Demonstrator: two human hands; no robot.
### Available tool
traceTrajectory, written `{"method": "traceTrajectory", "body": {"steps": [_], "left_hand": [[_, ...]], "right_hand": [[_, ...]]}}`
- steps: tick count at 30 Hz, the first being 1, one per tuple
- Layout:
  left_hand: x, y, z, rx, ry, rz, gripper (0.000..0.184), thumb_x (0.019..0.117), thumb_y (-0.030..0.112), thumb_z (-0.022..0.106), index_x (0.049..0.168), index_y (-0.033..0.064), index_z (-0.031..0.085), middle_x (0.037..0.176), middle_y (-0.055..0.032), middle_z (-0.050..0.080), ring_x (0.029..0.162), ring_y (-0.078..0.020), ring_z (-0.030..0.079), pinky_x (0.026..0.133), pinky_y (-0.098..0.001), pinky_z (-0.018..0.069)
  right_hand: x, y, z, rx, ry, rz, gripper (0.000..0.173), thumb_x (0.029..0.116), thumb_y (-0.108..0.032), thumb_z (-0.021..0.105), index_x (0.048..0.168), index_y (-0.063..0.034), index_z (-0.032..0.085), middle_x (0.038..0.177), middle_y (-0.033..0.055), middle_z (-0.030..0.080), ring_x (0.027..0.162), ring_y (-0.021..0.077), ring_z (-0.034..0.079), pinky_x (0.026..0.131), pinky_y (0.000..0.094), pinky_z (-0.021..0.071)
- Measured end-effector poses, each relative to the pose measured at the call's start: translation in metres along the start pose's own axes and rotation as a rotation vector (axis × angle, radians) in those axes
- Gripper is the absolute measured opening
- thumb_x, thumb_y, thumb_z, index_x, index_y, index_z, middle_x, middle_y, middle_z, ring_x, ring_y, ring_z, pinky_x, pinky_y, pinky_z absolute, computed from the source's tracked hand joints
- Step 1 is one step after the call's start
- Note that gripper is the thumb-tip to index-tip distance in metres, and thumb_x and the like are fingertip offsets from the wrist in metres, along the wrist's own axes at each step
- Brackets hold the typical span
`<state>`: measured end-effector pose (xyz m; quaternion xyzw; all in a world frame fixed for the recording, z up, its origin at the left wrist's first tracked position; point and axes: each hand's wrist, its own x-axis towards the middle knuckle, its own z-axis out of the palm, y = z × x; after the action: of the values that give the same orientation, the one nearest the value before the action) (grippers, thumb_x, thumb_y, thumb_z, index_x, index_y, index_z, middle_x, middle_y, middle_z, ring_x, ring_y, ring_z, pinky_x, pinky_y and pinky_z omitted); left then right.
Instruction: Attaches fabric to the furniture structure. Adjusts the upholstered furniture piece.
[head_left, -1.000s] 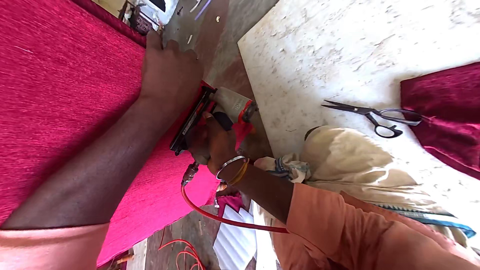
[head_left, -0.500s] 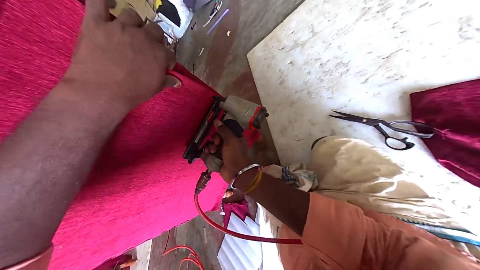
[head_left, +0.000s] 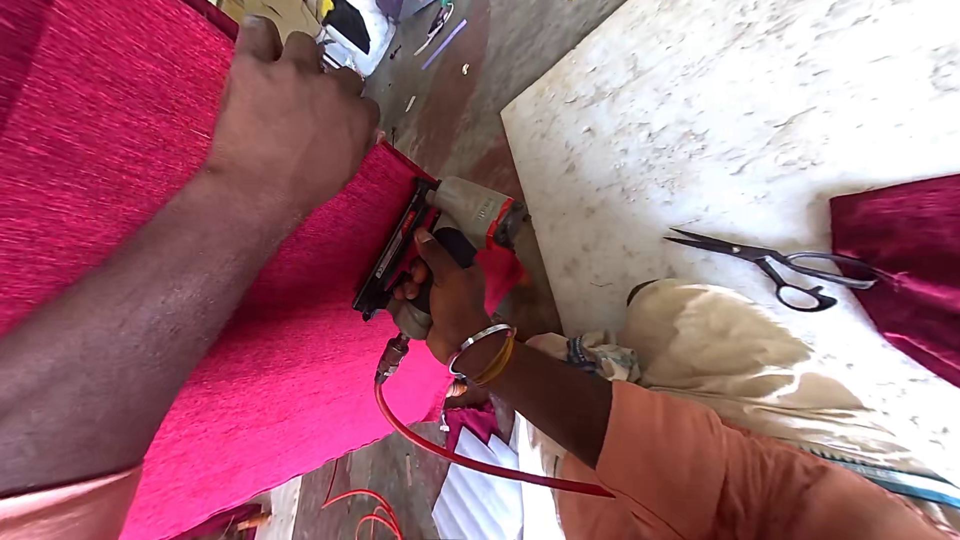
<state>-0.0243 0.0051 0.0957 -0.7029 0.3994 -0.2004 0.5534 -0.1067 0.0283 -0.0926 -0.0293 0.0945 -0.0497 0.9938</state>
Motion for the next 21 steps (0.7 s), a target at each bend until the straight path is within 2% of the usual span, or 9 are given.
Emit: {"method": "traceTrajectory", "body": {"steps": [3, 8, 13, 17, 21], "left_hand": [[0.0, 0.001, 0.0, -0.012, -0.016, -0.005, 0.035, 0.1089, 0.031, 0.046, 0.102, 0.0031, 0.066, 0.108, -0.0202, 0.068, 0.107, -0.0474, 0.061, 0.094, -0.0654, 0.0406], [0.001, 0.001, -0.002, -0.012, -0.023, -0.007, 0.032, 0.1079, 0.029, 0.048, 0.101, 0.0035, 0.065, 0.107, -0.0194, 0.068, 0.107, -0.0468, 0.061, 0.093, -0.0642, 0.0409], [0.002, 0.002, -0.004, -0.02, -0.016, -0.014, 0.032, 0.1069, 0.029, 0.05, 0.1, 0.0019, 0.066, 0.105, -0.0203, 0.068, 0.105, -0.0467, 0.061, 0.092, -0.0643, 0.0415], [0.003, 0.001, -0.003, -0.027, -0.017, -0.02, 0.03, 0.1062, 0.027, 0.051, 0.099, 0.0021, 0.066, 0.104, -0.02, 0.068, 0.104, -0.0467, 0.061, 0.093, -0.0644, 0.0412], [0.001, 0.001, -0.001, -0.01, -0.03, -0.003, 0.031, 0.1064, 0.028, 0.053, 0.099, 0.0006, 0.065, 0.104, -0.0216, 0.068, 0.104, -0.0471, 0.062, 0.091, -0.0635, 0.0431]], "right_hand": [[0.003, 0.001, 0.008, -0.023, 0.037, 0.0, 0.017, 0.1041, -0.026, 0.061, 0.097, -0.0111, 0.059, 0.062, 0.0007, 0.048, 0.051, 0.0132, 0.053, 0.054, 0.0308, 0.0544], [0.002, -0.004, 0.016, -0.083, 0.075, 0.015, 0.017, 0.1041, -0.026, 0.061, 0.097, -0.0099, 0.059, 0.063, 0.002, 0.049, 0.05, 0.0137, 0.054, 0.052, 0.0304, 0.0544], [-0.012, -0.018, 0.034, -0.028, -0.003, 0.027, 0.016, 0.1035, -0.027, 0.062, 0.099, -0.0114, 0.059, 0.064, 0.0012, 0.049, 0.05, 0.013, 0.054, 0.051, 0.0297, 0.0548], [-0.011, -0.014, 0.047, -0.043, -0.002, -0.003, 0.018, 0.1034, -0.027, 0.062, 0.097, -0.0106, 0.059, 0.064, 0.0017, 0.049, 0.05, 0.0135, 0.054, 0.052, 0.0298, 0.0548], [-0.004, -0.003, 0.046, -0.083, -0.019, -0.04, 0.017, 0.1036, -0.025, 0.062, 0.101, -0.0089, 0.06, 0.065, 0.0035, 0.05, 0.051, 0.0138, 0.054, 0.051, 0.0298, 0.0537]]}}
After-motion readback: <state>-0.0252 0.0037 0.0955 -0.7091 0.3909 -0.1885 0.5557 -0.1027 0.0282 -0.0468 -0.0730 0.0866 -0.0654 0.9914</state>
